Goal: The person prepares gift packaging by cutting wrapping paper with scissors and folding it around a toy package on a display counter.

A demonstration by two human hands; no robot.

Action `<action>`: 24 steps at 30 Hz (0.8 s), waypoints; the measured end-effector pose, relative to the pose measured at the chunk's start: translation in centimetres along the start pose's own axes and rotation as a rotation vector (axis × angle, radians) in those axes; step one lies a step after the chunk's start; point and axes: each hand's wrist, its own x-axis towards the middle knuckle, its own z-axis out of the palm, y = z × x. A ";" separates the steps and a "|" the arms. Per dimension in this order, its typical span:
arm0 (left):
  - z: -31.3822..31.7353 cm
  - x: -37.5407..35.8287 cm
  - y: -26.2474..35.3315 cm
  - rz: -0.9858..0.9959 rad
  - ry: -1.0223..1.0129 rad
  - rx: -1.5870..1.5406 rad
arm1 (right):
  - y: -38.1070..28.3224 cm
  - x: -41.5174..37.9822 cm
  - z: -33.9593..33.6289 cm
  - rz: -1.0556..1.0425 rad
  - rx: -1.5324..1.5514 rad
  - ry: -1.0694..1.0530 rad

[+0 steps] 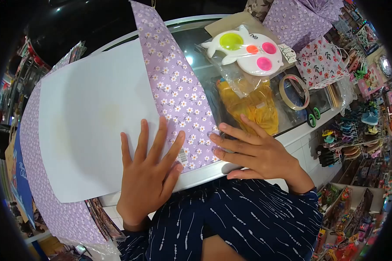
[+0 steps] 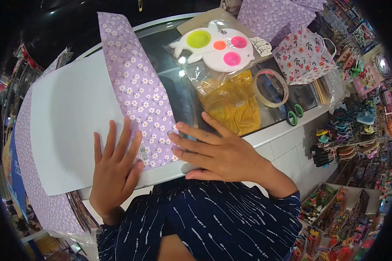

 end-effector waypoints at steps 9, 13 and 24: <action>0.6 -0.3 -0.3 -0.153 0.134 -0.139 | 0.0 0.3 -0.1 -0.007 0.059 -0.003; 0.3 -0.5 -0.2 -0.160 0.104 -0.153 | -0.1 0.6 -0.3 -0.027 -0.018 -0.029; -0.5 0.4 -0.2 -0.172 0.071 -0.033 | -0.8 1.0 -0.5 0.044 -0.033 -0.100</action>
